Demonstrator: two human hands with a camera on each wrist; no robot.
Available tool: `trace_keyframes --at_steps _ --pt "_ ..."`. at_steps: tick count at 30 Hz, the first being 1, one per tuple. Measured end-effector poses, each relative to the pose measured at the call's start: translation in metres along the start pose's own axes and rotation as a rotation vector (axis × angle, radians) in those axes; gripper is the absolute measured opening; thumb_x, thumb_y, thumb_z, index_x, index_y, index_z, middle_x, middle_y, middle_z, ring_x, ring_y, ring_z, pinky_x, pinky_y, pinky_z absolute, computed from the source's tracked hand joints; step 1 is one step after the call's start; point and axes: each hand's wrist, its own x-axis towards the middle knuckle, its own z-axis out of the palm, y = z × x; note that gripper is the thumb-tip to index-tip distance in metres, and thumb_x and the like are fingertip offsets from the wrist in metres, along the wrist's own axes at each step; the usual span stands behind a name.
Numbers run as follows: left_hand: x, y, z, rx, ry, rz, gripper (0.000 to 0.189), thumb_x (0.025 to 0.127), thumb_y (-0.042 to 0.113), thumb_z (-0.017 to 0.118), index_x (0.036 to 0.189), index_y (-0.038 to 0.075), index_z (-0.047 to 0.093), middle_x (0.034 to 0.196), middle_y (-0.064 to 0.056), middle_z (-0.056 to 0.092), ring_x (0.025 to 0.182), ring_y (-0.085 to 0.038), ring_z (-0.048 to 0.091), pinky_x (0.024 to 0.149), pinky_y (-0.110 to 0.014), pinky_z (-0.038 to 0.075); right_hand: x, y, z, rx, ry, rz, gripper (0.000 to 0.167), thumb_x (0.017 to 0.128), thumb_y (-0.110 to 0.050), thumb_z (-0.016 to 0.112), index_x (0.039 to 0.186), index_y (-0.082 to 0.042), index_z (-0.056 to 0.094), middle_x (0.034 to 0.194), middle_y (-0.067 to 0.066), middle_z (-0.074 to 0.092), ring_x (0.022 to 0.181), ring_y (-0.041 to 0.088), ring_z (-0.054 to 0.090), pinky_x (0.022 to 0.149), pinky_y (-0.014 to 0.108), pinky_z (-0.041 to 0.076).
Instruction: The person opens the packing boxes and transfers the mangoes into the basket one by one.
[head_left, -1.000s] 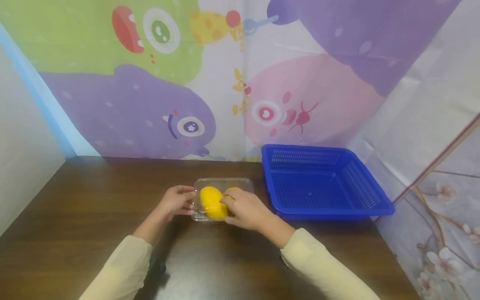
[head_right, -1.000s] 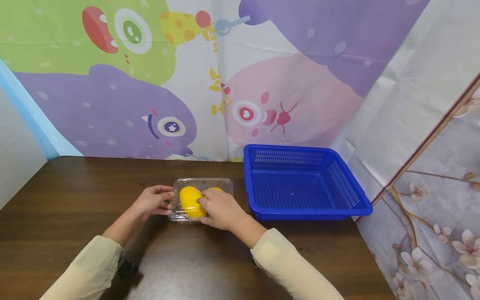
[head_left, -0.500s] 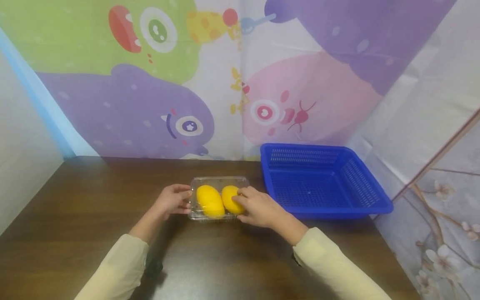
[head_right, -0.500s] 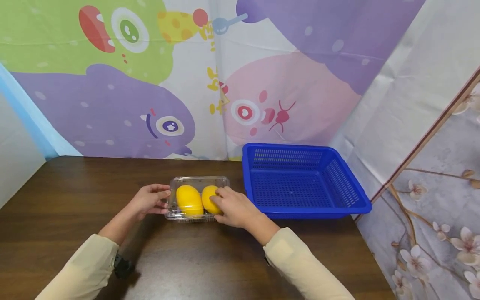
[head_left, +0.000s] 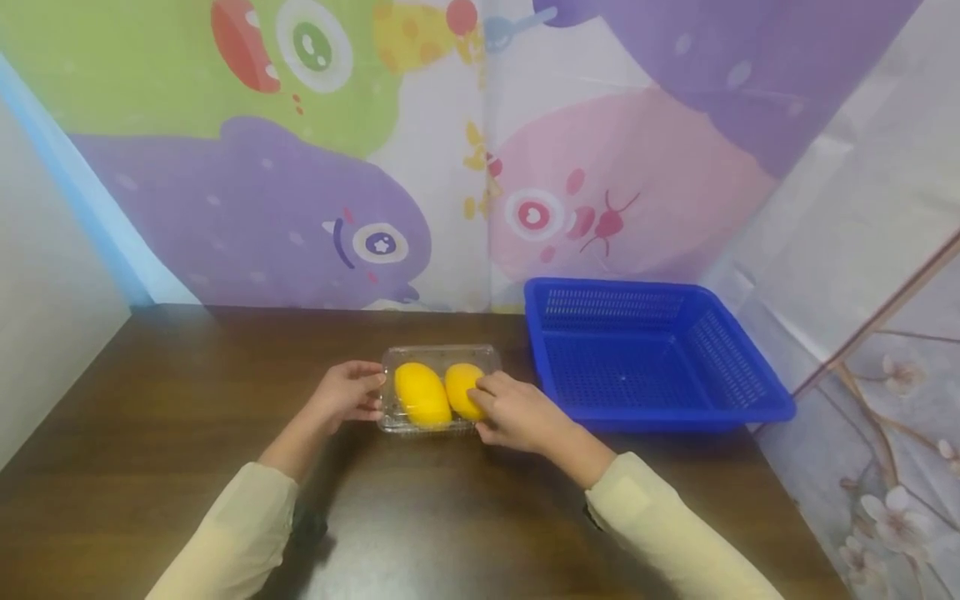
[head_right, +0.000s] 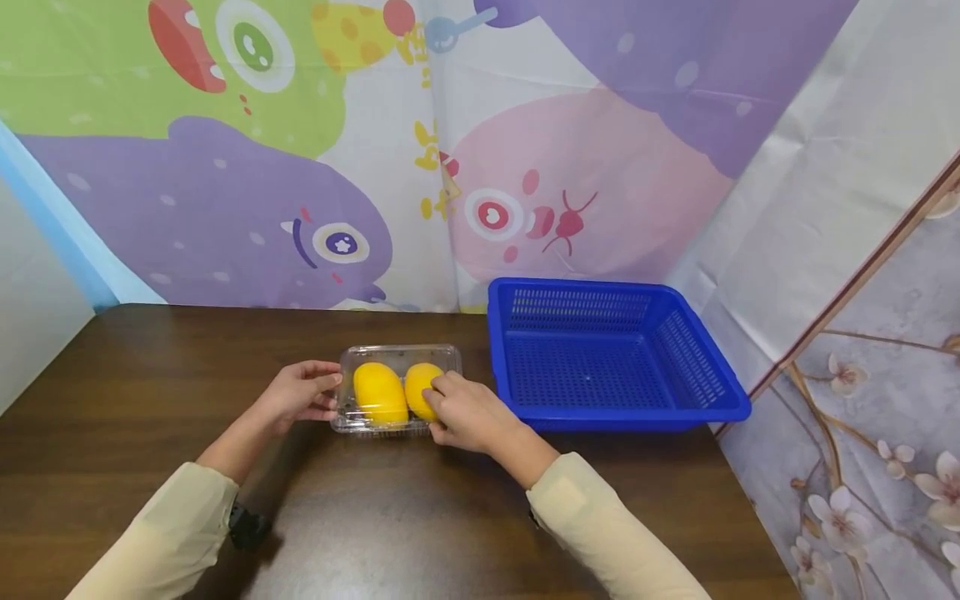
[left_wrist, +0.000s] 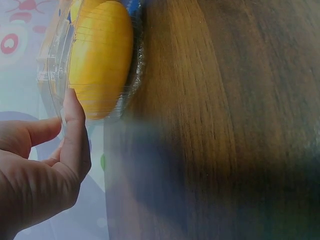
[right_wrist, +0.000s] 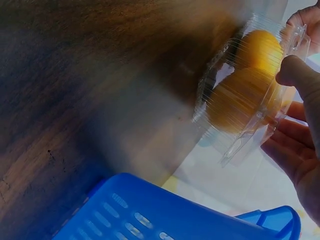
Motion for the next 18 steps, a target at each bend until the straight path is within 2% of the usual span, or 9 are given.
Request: trace_keyframes --at_steps 11,13,18 --pt "-0.0009 0.0043 -0.0017 -0.003 -0.006 0.002 0.046 0.096 0.013 0.050 0.136 -0.007 0.037 0.103 -0.013 0.052 0.066 -0.012 0.055 0.064 -0.028 0.058 0.0016 -0.0047 0.0046 -0.105 0.120 -0.066 0.021 0.078 -0.016 0.065 0.097 -0.006 0.065 0.088 0.004 0.061 0.079 0.018 0.056 0.065 0.024 0.052" --pt "-0.0006 0.0039 -0.0016 -0.004 -0.006 0.001 0.046 0.096 0.013 0.049 0.136 -0.007 0.037 0.103 -0.013 0.052 0.065 -0.012 0.056 0.064 -0.029 0.058 0.0004 -0.0040 0.0043 -0.095 0.114 -0.064 0.024 0.078 -0.017 0.065 0.099 -0.006 0.065 0.091 0.004 0.062 0.082 0.018 0.057 0.068 0.024 0.053" --pt "-0.0012 0.0026 -0.0015 0.004 -0.008 -0.002 0.047 0.096 0.013 0.050 0.136 -0.006 0.036 0.103 -0.014 0.053 0.065 -0.012 0.056 0.064 -0.030 0.058 -0.0071 -0.0008 -0.0001 -0.019 0.057 -0.019 0.037 0.081 -0.025 0.068 0.112 -0.007 0.063 0.108 0.007 0.063 0.097 0.019 0.058 0.084 0.027 0.053"
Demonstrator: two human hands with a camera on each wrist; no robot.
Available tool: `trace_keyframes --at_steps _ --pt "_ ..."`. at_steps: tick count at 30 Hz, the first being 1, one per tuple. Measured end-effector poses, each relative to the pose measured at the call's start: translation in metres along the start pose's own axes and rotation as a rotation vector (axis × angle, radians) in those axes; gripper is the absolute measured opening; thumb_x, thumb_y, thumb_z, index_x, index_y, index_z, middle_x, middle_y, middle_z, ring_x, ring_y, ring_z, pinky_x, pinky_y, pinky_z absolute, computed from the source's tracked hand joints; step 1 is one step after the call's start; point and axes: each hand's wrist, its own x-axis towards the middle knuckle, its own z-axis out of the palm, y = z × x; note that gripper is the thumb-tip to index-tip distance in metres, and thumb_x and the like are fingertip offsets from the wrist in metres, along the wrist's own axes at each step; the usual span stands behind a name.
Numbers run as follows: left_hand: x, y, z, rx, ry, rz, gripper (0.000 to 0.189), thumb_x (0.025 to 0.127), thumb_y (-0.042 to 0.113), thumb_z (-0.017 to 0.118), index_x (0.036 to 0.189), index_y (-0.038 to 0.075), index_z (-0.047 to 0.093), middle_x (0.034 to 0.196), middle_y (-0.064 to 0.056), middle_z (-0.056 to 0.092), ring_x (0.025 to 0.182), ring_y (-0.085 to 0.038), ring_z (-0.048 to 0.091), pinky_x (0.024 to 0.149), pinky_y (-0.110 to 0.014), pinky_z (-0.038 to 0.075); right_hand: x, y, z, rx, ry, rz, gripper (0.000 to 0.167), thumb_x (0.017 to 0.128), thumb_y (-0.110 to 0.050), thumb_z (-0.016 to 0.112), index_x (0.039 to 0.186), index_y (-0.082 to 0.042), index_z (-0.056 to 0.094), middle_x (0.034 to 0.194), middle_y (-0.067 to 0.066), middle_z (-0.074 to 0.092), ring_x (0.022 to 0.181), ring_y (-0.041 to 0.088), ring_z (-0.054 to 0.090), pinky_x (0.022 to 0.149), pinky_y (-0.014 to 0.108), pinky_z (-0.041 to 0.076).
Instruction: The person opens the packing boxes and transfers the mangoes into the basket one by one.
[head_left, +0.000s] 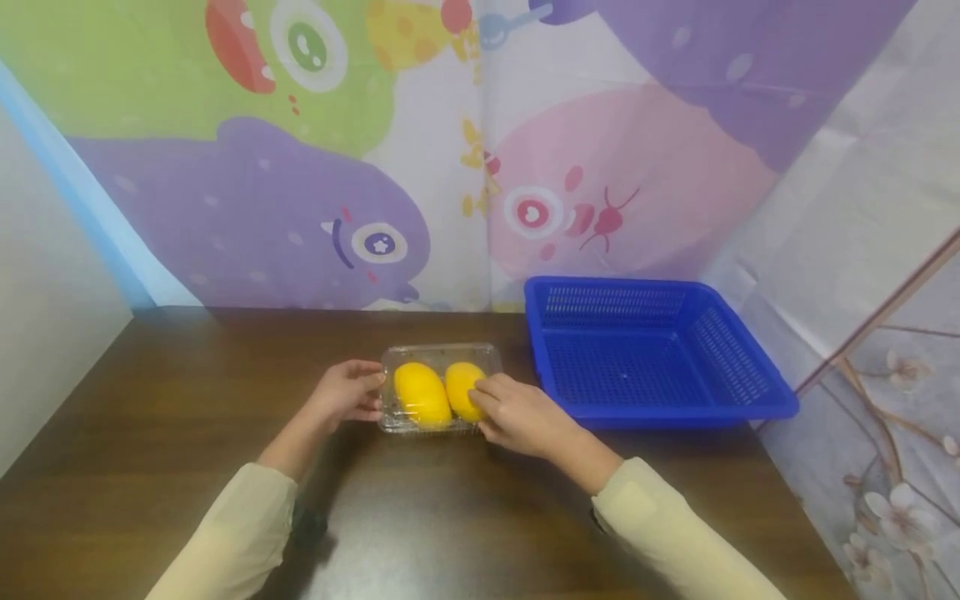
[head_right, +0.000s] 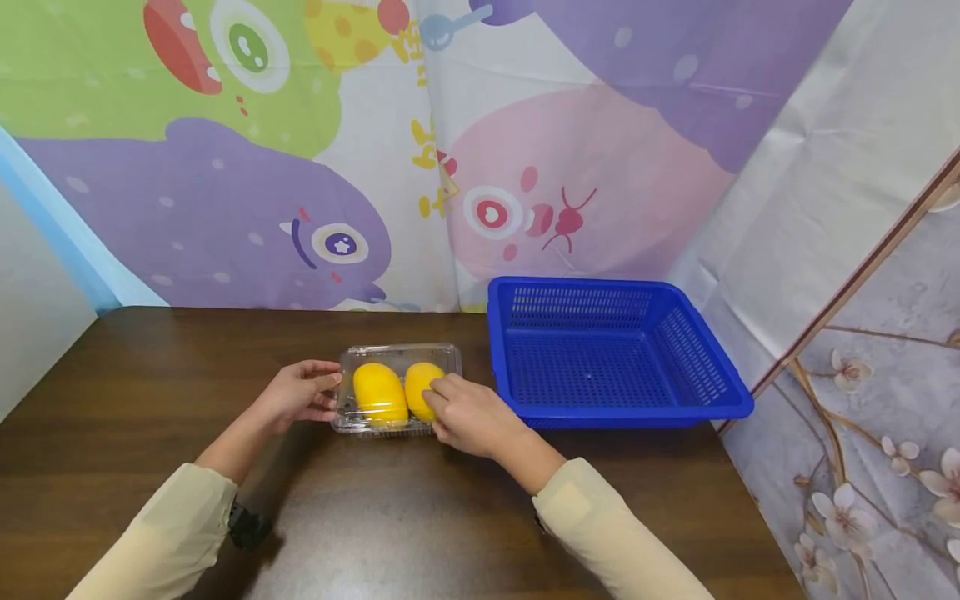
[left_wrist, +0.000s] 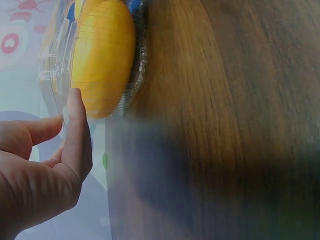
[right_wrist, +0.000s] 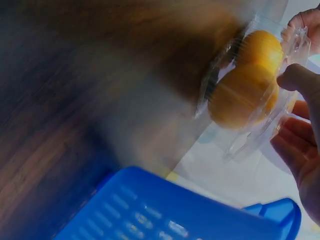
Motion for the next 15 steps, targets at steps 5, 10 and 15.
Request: trace_keyframes --at_steps 5,10,15 --pt "-0.002 0.002 -0.001 0.028 0.009 0.067 0.047 0.096 0.013 0.051 0.136 -0.007 0.035 0.111 -0.022 0.054 0.069 -0.013 0.059 0.070 -0.033 0.058 -0.007 0.005 -0.007 0.037 -0.046 0.099 0.044 0.081 -0.028 0.071 0.119 -0.009 0.061 0.115 0.009 0.061 0.103 0.021 0.057 0.085 0.030 0.054" --pt "-0.003 0.002 -0.002 0.106 0.070 0.150 0.044 0.095 0.014 0.052 0.133 -0.004 0.042 0.124 -0.028 0.052 0.088 -0.022 0.062 0.082 -0.039 0.056 -0.009 0.008 -0.010 0.067 -0.024 0.126 0.037 0.084 -0.022 0.068 0.116 -0.005 0.062 0.114 0.010 0.063 0.103 0.023 0.059 0.087 0.032 0.053" --pt "-0.005 0.004 -0.001 0.185 0.132 0.183 0.038 0.096 0.021 0.051 0.126 -0.003 0.052 0.125 -0.024 0.055 0.107 -0.032 0.057 0.090 -0.042 0.052 -0.006 0.009 -0.012 0.179 0.050 0.213 0.036 0.083 -0.017 0.066 0.117 -0.003 0.063 0.114 0.011 0.063 0.104 0.024 0.060 0.091 0.035 0.051"
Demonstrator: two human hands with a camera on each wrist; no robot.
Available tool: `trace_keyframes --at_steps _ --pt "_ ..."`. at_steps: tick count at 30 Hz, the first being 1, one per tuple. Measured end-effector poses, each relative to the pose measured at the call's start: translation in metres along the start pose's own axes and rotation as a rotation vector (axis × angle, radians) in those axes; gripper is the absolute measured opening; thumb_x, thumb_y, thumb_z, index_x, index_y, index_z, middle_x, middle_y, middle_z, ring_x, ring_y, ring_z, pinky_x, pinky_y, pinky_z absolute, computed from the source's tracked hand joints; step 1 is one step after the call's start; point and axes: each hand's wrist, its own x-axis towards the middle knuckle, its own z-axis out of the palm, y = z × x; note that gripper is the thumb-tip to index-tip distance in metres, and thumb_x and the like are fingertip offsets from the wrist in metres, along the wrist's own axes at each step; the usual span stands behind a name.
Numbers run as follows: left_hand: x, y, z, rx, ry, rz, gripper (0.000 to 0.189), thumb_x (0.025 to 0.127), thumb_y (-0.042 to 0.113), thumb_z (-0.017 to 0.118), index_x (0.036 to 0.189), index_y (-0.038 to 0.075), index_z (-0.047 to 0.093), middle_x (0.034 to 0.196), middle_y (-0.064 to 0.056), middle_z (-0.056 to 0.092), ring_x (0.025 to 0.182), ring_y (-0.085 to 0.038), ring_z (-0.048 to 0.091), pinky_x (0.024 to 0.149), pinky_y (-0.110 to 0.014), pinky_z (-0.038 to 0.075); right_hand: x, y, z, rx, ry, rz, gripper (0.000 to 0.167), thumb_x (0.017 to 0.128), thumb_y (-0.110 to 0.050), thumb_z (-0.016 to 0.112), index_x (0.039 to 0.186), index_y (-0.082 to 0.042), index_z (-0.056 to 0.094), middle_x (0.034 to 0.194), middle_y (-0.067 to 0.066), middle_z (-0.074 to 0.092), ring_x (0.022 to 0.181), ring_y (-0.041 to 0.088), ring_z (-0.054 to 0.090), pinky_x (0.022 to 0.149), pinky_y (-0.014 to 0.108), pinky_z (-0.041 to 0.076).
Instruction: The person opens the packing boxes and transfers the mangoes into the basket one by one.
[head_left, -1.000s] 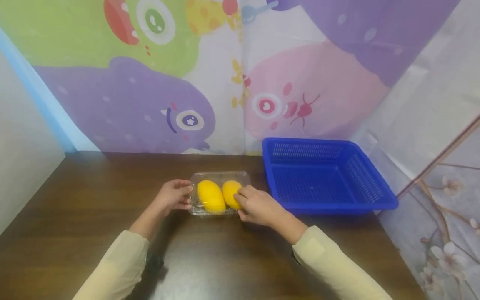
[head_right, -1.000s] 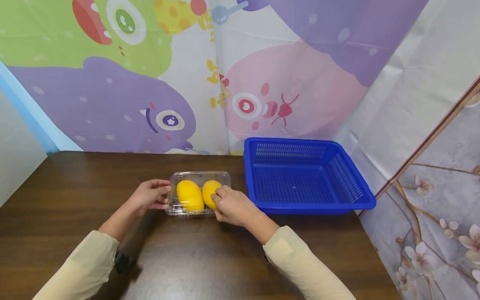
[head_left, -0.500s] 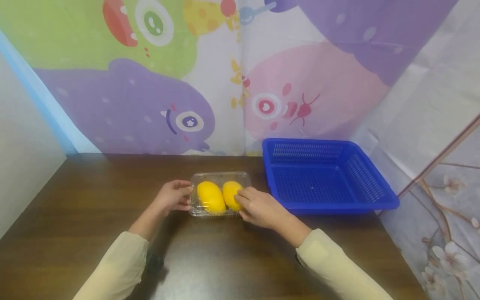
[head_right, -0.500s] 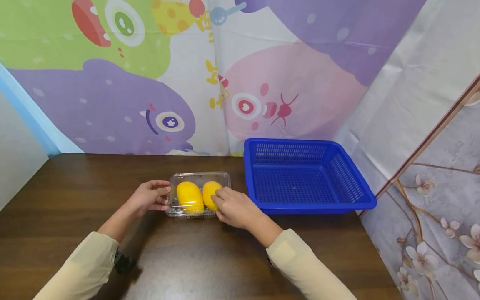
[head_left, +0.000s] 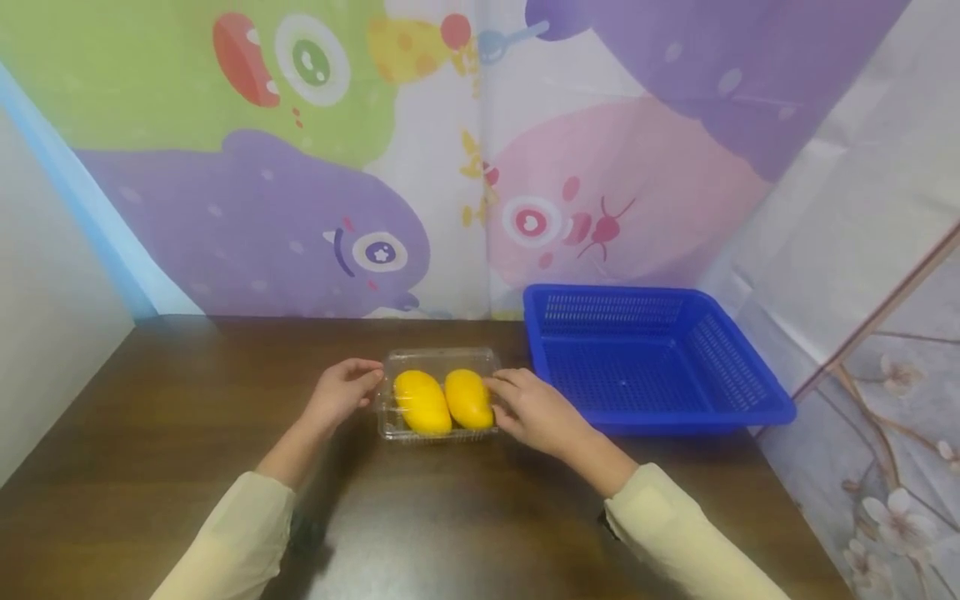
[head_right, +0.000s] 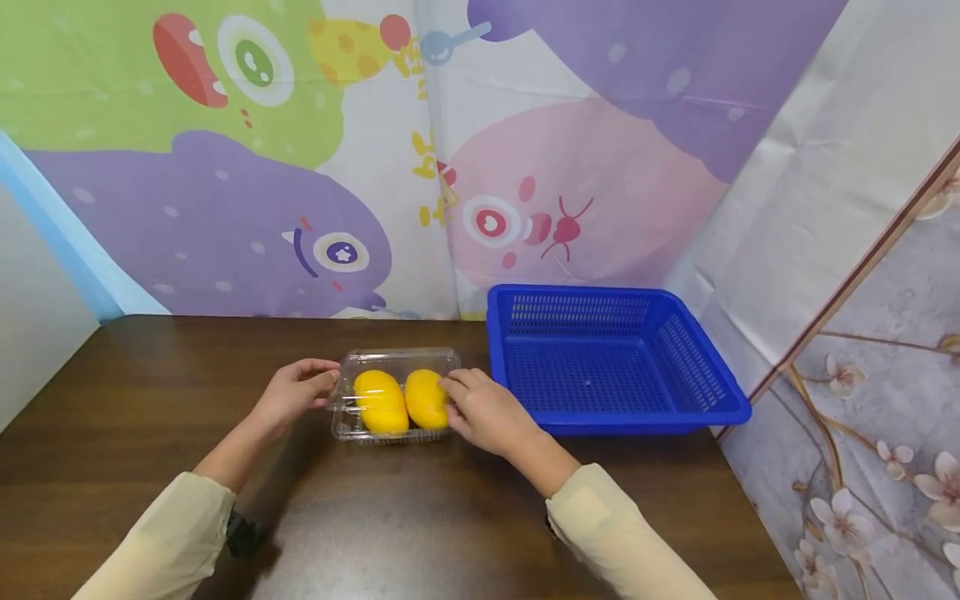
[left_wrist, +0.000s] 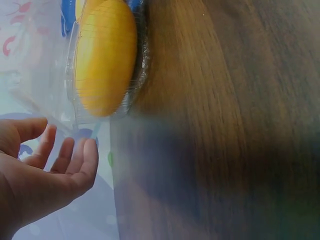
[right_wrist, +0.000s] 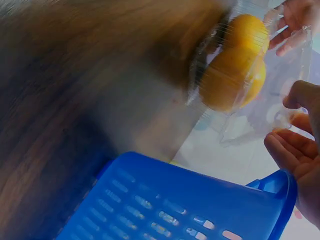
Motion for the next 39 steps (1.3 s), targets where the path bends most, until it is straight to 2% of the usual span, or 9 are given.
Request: trace_keyframes --at_steps 3,6,12,16,20,25,31,35,39 --pt "0.000 0.001 0.000 0.031 0.016 0.021 0.036 0.097 0.020 0.048 0.123 -0.003 0.054 0.127 -0.023 0.054 0.108 -0.033 0.055 0.090 -0.042 0.052 0.002 0.000 -0.001 0.083 0.049 0.071 0.035 0.083 -0.015 0.065 0.116 -0.004 0.064 0.114 0.011 0.064 0.105 0.025 0.060 0.093 0.037 0.050" --pt "0.000 0.000 -0.001 0.045 0.023 0.039 0.034 0.097 0.018 0.046 0.123 -0.002 0.055 0.128 -0.023 0.054 0.108 -0.034 0.055 0.091 -0.043 0.050 0.006 0.002 0.000 0.151 0.118 0.108 0.033 0.082 -0.013 0.065 0.114 -0.003 0.065 0.112 0.012 0.065 0.106 0.026 0.060 0.093 0.039 0.050" --pt "0.005 -0.004 0.000 0.047 0.048 0.098 0.037 0.096 0.021 0.052 0.126 -0.001 0.054 0.131 -0.021 0.053 0.118 -0.036 0.052 0.100 -0.047 0.044 0.014 0.007 0.004 0.301 0.274 0.196 0.027 0.081 -0.010 0.066 0.107 -0.003 0.068 0.105 0.011 0.067 0.093 0.022 0.063 0.078 0.035 0.055" --pt "0.011 -0.006 0.002 0.022 0.087 0.107 0.043 0.095 0.027 0.054 0.128 0.000 0.053 0.133 -0.020 0.052 0.120 -0.035 0.050 0.102 -0.048 0.042 0.021 0.010 0.007 0.426 0.355 0.298 0.025 0.083 -0.009 0.066 0.107 -0.001 0.068 0.100 0.011 0.068 0.086 0.020 0.064 0.074 0.032 0.056" --pt "0.017 -0.005 0.006 -0.033 0.128 0.100 0.043 0.095 0.030 0.053 0.128 0.001 0.053 0.134 -0.017 0.052 0.117 -0.034 0.052 0.099 -0.046 0.044 0.030 0.010 0.011 0.500 0.418 0.402 0.025 0.084 -0.011 0.067 0.107 -0.002 0.067 0.098 0.012 0.068 0.086 0.021 0.066 0.074 0.031 0.057" --pt "0.025 -0.005 0.009 -0.070 0.164 0.084 0.041 0.096 0.029 0.052 0.126 0.003 0.054 0.131 -0.017 0.054 0.118 -0.032 0.051 0.100 -0.046 0.043 0.044 0.010 0.014 0.601 0.452 0.523 0.027 0.083 -0.010 0.066 0.108 -0.001 0.066 0.102 0.015 0.068 0.089 0.025 0.066 0.079 0.033 0.056" --pt "0.038 -0.002 0.009 -0.127 0.181 0.075 0.042 0.095 0.031 0.052 0.126 0.002 0.053 0.127 -0.020 0.055 0.109 -0.034 0.055 0.096 -0.044 0.047 0.060 0.014 0.018 0.748 0.499 0.689 0.029 0.081 -0.005 0.061 0.109 0.003 0.063 0.102 0.021 0.067 0.092 0.031 0.066 0.083 0.035 0.056" --pt "0.045 -0.001 0.009 -0.216 0.154 0.077 0.041 0.096 0.025 0.051 0.127 -0.002 0.051 0.130 -0.021 0.053 0.114 -0.035 0.054 0.099 -0.041 0.047 0.069 0.014 0.024 0.738 0.523 0.784 0.032 0.081 -0.002 0.057 0.112 0.004 0.061 0.103 0.023 0.067 0.092 0.032 0.065 0.083 0.038 0.055" --pt "0.049 0.000 0.009 -0.310 0.133 0.070 0.040 0.098 0.018 0.048 0.130 -0.006 0.046 0.134 -0.023 0.048 0.120 -0.036 0.051 0.101 -0.040 0.045 0.076 0.013 0.029 0.715 0.519 0.817 0.031 0.084 -0.002 0.053 0.114 0.003 0.060 0.105 0.022 0.066 0.094 0.032 0.065 0.084 0.038 0.054"
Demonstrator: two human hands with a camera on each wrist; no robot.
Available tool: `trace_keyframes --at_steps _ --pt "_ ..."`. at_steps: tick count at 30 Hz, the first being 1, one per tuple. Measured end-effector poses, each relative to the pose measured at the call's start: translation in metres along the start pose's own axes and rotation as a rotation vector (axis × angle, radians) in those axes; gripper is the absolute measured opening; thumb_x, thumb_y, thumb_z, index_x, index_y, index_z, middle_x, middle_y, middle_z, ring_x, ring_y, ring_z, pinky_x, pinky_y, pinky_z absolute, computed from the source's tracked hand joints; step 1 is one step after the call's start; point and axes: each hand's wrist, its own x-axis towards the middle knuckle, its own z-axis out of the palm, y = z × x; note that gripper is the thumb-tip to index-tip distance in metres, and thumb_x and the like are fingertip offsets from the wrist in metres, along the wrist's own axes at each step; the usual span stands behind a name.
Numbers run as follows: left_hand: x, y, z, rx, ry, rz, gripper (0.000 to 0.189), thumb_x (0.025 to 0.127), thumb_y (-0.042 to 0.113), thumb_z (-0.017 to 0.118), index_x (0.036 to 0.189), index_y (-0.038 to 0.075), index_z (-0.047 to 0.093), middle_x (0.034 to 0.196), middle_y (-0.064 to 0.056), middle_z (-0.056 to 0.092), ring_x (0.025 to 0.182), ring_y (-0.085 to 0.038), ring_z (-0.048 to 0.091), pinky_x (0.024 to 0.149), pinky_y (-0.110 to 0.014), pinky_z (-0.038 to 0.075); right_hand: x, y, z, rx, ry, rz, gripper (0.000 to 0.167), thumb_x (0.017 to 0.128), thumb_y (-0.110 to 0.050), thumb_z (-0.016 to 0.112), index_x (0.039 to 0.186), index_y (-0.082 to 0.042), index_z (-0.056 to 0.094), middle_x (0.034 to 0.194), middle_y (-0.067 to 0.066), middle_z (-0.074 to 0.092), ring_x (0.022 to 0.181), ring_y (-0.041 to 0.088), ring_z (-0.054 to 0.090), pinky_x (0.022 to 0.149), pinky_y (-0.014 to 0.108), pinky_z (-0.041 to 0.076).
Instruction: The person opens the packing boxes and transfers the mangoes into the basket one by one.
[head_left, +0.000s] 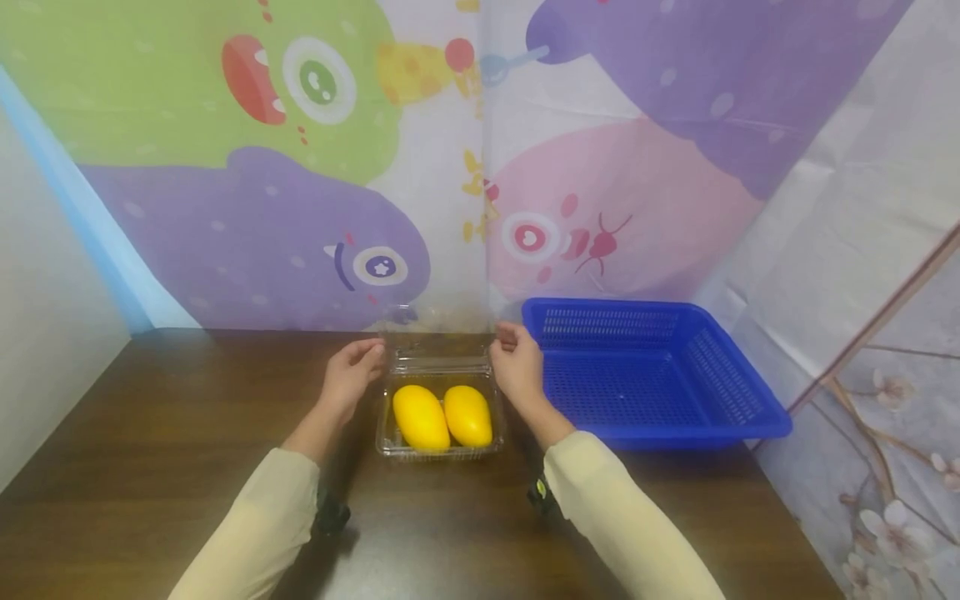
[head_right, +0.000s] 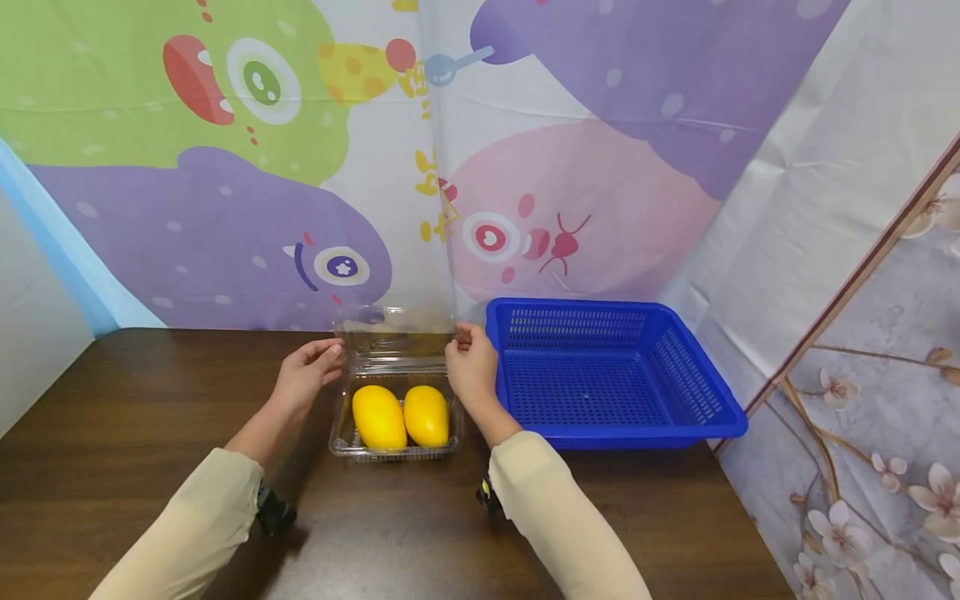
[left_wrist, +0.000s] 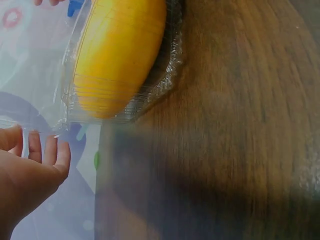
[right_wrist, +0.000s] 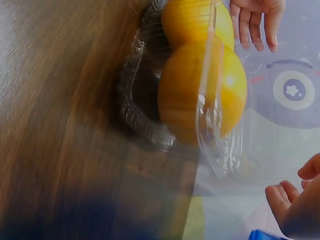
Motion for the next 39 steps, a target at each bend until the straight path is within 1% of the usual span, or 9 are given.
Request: trace_keyframes --at_steps 5,11,15,18,24,28,32,35,39 --pt "0.004 0.000 0.002 -0.080 0.005 -0.070 0.040 0.098 0.014 0.047 0.132 -0.007 0.044 0.136 -0.024 0.045 0.122 -0.038 0.049 0.101 -0.041 0.044 0.001 0.005 0.009 -0.021 0.014 0.032 0.029 0.088 -0.004 0.052 0.116 0.000 0.060 0.103 0.020 0.066 0.094 0.031 0.064 0.083 0.039 0.054" --pt "0.008 0.002 0.007 -0.121 0.009 -0.129 0.039 0.098 0.011 0.046 0.132 -0.008 0.043 0.136 -0.025 0.045 0.123 -0.037 0.048 0.101 -0.040 0.044 0.006 0.011 0.015 -0.076 0.054 0.062 0.026 0.086 -0.001 0.050 0.110 0.000 0.062 0.093 0.019 0.066 0.082 0.031 0.062 0.073 0.041 0.053" --pt "0.008 0.000 0.008 -0.140 0.027 -0.147 0.040 0.098 0.011 0.046 0.133 -0.009 0.042 0.136 -0.027 0.045 0.120 -0.036 0.050 0.100 -0.038 0.045 0.006 0.013 0.018 -0.106 0.036 0.110 0.025 0.088 -0.003 0.052 0.110 -0.001 0.062 0.094 0.018 0.067 0.082 0.031 0.062 0.072 0.041 0.053" --pt "0.008 -0.002 0.008 -0.159 0.044 -0.158 0.041 0.097 0.011 0.047 0.132 -0.010 0.043 0.135 -0.028 0.045 0.115 -0.033 0.053 0.098 -0.034 0.047 0.006 0.015 0.021 -0.122 0.022 0.136 0.025 0.089 -0.005 0.054 0.112 -0.003 0.062 0.096 0.018 0.067 0.085 0.030 0.063 0.074 0.041 0.053" --pt "0.007 -0.006 0.007 -0.185 0.039 -0.169 0.040 0.096 0.008 0.049 0.131 -0.010 0.044 0.128 -0.027 0.049 0.099 -0.019 0.059 0.096 -0.029 0.049 0.006 0.021 0.026 -0.149 0.011 0.161 0.031 0.089 -0.002 0.049 0.117 -0.004 0.060 0.094 0.017 0.066 0.083 0.030 0.061 0.075 0.040 0.052" --pt "0.007 -0.009 0.008 -0.170 0.040 -0.176 0.039 0.095 0.006 0.050 0.131 -0.009 0.046 0.118 -0.022 0.055 0.088 -0.012 0.059 0.094 -0.028 0.050 0.005 0.025 0.027 -0.171 0.007 0.183 0.033 0.089 -0.002 0.048 0.121 -0.003 0.059 0.095 0.016 0.065 0.079 0.026 0.057 0.072 0.037 0.051" --pt "0.005 -0.009 0.008 -0.147 0.050 -0.186 0.040 0.095 0.008 0.051 0.131 -0.008 0.047 0.121 -0.023 0.054 0.089 -0.013 0.058 0.094 -0.029 0.050 0.004 0.027 0.029 -0.173 0.009 0.196 0.035 0.088 -0.002 0.050 0.121 -0.003 0.061 0.092 0.016 0.066 0.077 0.026 0.057 0.070 0.036 0.050" --pt "0.004 -0.008 0.008 -0.138 0.059 -0.202 0.041 0.095 0.010 0.052 0.132 -0.007 0.045 0.120 -0.020 0.054 0.088 -0.011 0.057 0.093 -0.027 0.050 0.003 0.028 0.029 -0.170 0.006 0.200 0.035 0.087 -0.002 0.049 0.120 -0.002 0.061 0.097 0.017 0.067 0.085 0.028 0.061 0.077 0.039 0.052" --pt "0.005 -0.011 0.008 -0.147 0.082 -0.223 0.041 0.094 0.011 0.054 0.130 -0.007 0.047 0.106 -0.011 0.058 0.078 -0.006 0.056 0.084 -0.020 0.053 0.001 0.029 0.030 -0.168 -0.013 0.222 0.035 0.087 -0.002 0.047 0.120 0.000 0.061 0.111 0.017 0.066 0.101 0.030 0.061 0.089 0.041 0.050"
